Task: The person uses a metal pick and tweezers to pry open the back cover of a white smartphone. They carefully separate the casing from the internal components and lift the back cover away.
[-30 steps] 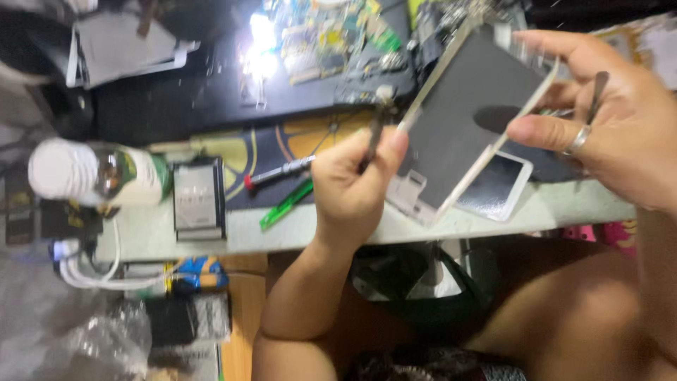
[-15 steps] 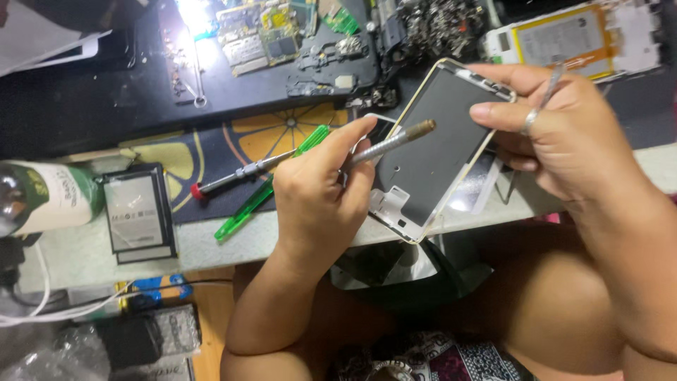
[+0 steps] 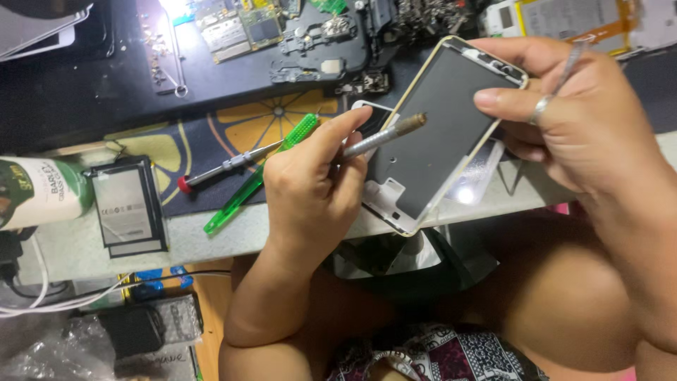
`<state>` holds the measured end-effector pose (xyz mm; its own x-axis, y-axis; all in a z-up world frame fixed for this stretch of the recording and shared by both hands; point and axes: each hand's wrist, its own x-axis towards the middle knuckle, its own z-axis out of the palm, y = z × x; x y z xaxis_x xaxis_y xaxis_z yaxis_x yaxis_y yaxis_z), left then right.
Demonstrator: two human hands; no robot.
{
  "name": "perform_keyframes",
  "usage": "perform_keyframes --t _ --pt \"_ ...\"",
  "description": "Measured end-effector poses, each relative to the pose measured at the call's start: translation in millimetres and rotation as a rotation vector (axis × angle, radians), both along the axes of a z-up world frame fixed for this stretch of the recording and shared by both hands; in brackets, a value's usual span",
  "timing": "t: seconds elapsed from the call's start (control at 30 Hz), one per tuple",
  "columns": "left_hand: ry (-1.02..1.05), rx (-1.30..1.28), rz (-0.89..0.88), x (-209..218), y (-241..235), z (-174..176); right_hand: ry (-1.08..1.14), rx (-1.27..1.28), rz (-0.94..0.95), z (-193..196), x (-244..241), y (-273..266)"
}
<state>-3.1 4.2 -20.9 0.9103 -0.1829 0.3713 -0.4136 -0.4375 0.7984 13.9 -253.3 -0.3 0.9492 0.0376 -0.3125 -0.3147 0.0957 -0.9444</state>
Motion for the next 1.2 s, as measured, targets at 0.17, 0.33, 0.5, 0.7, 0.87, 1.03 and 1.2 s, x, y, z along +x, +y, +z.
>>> perform_keyframes --t 0.17,0.33,0.5,0.7,0.87,1.03,1.2 --pt "-0.055 0.066 -0.045 3 -3 2 0.001 -0.041 0.028 0 0 -1" --pt "0.049 0.016 -0.082 3 -1 5 0.010 0.070 0.066 -1 -1 -4" --pt "-0.001 -0.056 -0.092 2 -1 4 -0.078 0.025 0.104 2 -3 -3" --pt "-0.195 -0.161 0.228 -10 18 9 -0.388 -0.614 0.157 22 -21 -7" --pt "-0.318 -0.211 0.351 -17 30 17 -0.578 -1.473 0.436 20 -34 11" --pt "-0.358 -0.161 0.362 -17 39 13 -0.571 -1.585 0.507 14 -35 26" --pt "-0.347 -0.152 0.309 -23 43 15 -0.624 -1.521 0.475 2 -34 15"
